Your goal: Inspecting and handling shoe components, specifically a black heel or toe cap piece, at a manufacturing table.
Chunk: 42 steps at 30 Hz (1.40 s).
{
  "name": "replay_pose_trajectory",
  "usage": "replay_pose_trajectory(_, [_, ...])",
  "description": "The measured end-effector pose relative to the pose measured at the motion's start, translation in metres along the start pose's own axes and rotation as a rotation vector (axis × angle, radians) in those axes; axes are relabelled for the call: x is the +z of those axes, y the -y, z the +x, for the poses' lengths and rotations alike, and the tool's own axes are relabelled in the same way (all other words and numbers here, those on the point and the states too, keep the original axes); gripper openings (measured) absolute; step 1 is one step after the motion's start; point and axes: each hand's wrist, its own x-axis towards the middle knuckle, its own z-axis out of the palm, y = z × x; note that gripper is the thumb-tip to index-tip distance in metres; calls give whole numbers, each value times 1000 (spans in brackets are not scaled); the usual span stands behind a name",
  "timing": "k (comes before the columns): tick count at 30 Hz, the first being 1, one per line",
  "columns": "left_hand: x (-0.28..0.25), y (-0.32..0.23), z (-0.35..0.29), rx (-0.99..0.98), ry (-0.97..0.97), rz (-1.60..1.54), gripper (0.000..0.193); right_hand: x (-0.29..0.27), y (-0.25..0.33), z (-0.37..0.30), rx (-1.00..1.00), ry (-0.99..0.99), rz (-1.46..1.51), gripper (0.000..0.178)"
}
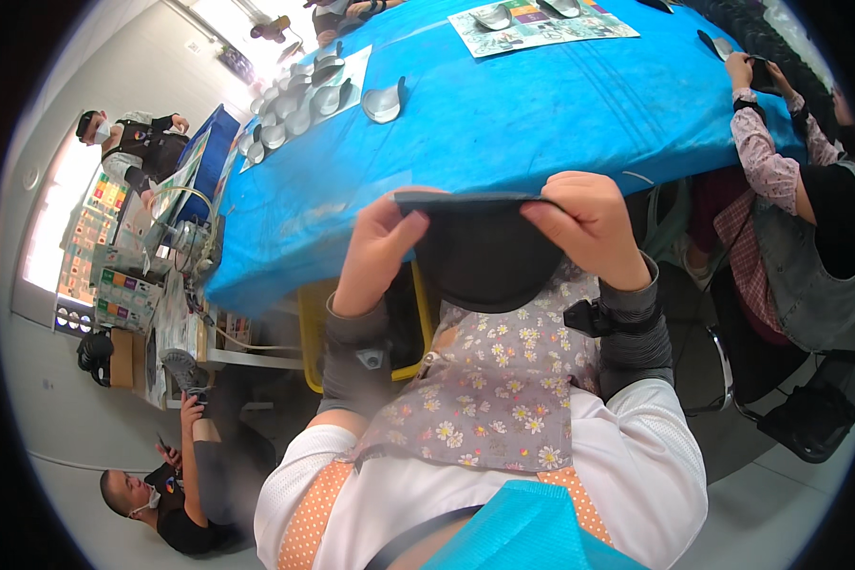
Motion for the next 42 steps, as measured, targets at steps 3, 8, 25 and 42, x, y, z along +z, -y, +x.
replay_pose_trajectory(3, [14, 2, 7, 47, 18, 201, 20, 9, 7, 2, -208, -26, -181, 33])
replay_pose_trajectory(8, [24, 7, 3, -65, 43, 86, 47, 3, 6, 1, -203, -54, -210, 32])
replay_pose_trajectory(25, [26, -10, -4, 16, 58, -165, 66, -1, 2, 0, -44, -121, -46, 29])
replay_pose_trajectory(42, [1, 4, -6, 28, 163, -447, 25, -9, -1, -4, 20, 166, 146, 29])
